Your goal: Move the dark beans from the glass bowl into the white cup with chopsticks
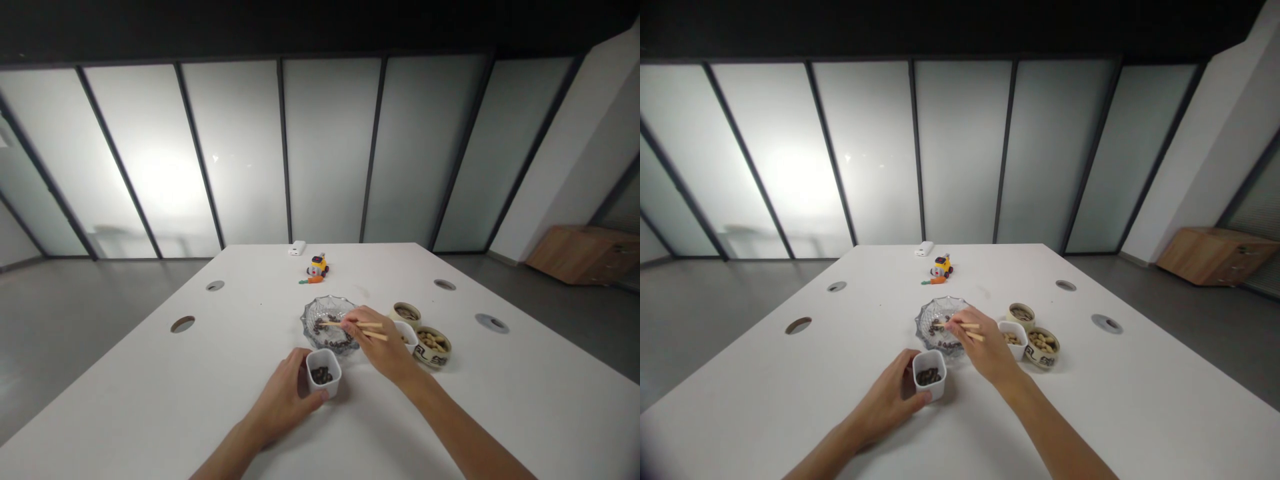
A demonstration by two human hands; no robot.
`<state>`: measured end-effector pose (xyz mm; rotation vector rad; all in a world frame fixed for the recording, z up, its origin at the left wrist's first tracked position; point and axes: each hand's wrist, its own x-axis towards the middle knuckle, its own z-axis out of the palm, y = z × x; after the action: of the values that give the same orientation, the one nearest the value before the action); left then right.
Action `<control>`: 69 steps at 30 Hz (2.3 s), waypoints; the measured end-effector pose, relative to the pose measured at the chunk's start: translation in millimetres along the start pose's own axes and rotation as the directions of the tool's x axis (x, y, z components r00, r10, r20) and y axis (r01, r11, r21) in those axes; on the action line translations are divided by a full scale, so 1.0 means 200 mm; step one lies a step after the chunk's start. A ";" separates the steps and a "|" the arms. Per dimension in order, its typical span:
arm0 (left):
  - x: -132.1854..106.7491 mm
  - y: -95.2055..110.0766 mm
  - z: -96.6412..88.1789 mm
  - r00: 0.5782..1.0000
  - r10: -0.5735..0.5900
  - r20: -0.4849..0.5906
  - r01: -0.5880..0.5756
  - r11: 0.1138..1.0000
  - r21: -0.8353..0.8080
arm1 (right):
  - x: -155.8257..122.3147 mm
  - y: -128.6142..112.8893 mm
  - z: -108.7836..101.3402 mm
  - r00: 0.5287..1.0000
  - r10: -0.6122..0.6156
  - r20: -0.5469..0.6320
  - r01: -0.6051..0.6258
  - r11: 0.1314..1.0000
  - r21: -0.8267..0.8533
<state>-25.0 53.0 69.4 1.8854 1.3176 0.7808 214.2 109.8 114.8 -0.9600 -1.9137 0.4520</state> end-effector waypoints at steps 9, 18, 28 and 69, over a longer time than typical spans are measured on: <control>0.00 0.01 -0.01 1.000 -0.016 0.022 0.015 1.000 0.019 | -0.02 0.02 0.03 1.000 -0.028 -0.011 0.027 0.999 -0.044; 0.00 -0.01 0.00 1.000 0.002 0.014 -0.002 1.000 0.001 | -0.02 0.00 0.04 0.995 -0.095 -0.019 0.094 0.994 -0.057; 0.00 0.01 0.00 1.000 0.001 0.018 -0.001 1.000 -0.015 | -0.02 0.01 0.04 0.989 -0.144 -0.026 0.143 0.988 -0.063; 0.00 0.00 -0.01 0.999 -0.021 0.031 0.020 1.000 0.006 | 0.06 -0.02 -0.37 0.896 0.384 0.223 -0.444 0.788 0.427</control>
<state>-25.3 53.3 70.8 1.8785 1.3198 0.7354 271.4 111.4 162.6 -1.0353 -1.5711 1.2055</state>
